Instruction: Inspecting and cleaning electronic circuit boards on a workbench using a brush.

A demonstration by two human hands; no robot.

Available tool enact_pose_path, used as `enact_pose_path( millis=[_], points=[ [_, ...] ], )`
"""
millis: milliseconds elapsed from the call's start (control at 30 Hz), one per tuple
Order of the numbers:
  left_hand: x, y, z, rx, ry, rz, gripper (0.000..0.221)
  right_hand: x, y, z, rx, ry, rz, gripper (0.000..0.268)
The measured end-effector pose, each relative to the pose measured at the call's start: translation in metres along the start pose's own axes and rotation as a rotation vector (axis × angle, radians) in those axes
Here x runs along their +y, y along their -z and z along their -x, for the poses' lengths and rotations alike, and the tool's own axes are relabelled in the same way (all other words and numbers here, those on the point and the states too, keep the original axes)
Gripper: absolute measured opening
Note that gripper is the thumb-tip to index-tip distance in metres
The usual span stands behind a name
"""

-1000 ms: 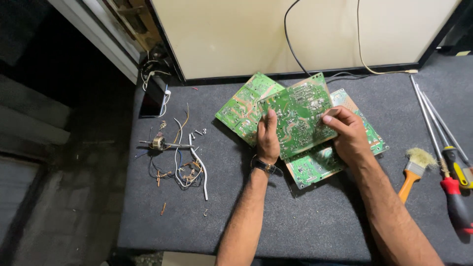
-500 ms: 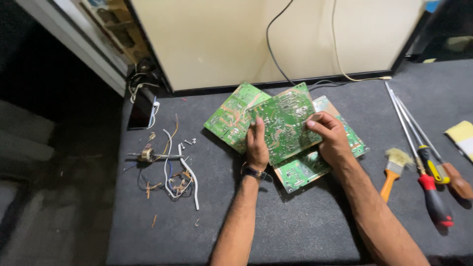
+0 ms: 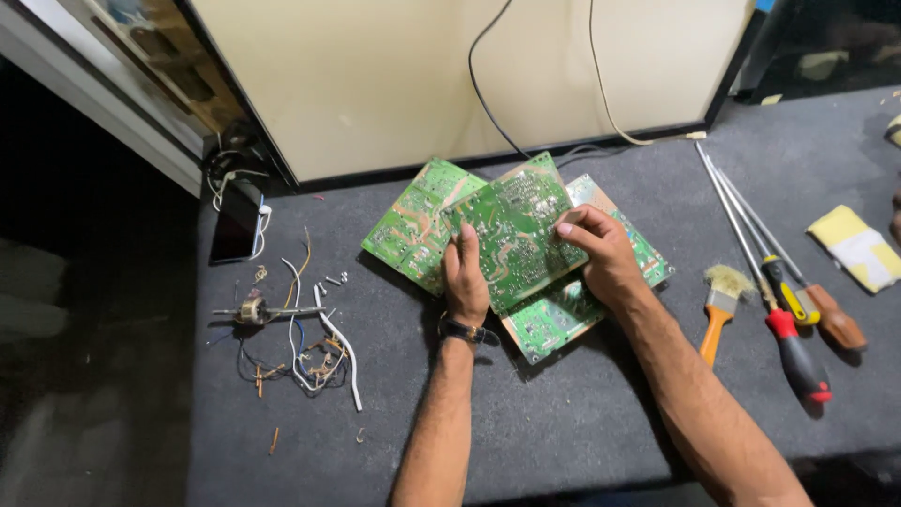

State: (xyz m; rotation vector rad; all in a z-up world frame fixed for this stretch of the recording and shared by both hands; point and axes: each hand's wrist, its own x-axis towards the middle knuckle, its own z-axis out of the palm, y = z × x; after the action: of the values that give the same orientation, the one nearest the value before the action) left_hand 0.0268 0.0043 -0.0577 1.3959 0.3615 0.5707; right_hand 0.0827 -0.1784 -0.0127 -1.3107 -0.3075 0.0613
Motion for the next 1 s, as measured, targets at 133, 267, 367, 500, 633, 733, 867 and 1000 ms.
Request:
enact_pose_path(
  millis=[133,267,367,500,633,733,867,1000],
  points=[
    [-0.002,0.0,0.001,0.031,0.01,0.028,0.063,-0.005,-0.001,0.0,-0.022,0.017,0.01,0.02],
    [0.086,-0.009,0.025,0.034,0.021,0.054,0.067,-0.002,0.0,-0.002,-0.017,0.024,-0.004,0.019],
    [0.003,0.0,0.002,0.04,0.03,0.049,0.068,-0.006,-0.002,-0.002,-0.024,0.002,0.001,0.019],
    [-0.009,0.004,-0.002,0.024,0.046,0.045,0.065,-0.001,0.0,-0.004,-0.017,0.013,-0.006,0.02],
    [-0.015,0.005,-0.003,0.036,0.032,0.013,0.064,0.0,-0.001,-0.003,0.013,-0.006,-0.013,0.02],
    [-0.007,0.003,-0.004,0.046,0.027,-0.006,0.064,-0.006,-0.006,-0.004,0.034,-0.003,-0.029,0.02],
    [0.037,-0.003,0.008,0.087,0.033,-0.019,0.062,-0.013,-0.01,-0.004,0.022,0.002,-0.041,0.021],
    [0.049,-0.007,0.014,0.107,0.066,0.045,0.063,-0.009,-0.007,-0.003,0.027,-0.005,-0.036,0.02]
  ],
)
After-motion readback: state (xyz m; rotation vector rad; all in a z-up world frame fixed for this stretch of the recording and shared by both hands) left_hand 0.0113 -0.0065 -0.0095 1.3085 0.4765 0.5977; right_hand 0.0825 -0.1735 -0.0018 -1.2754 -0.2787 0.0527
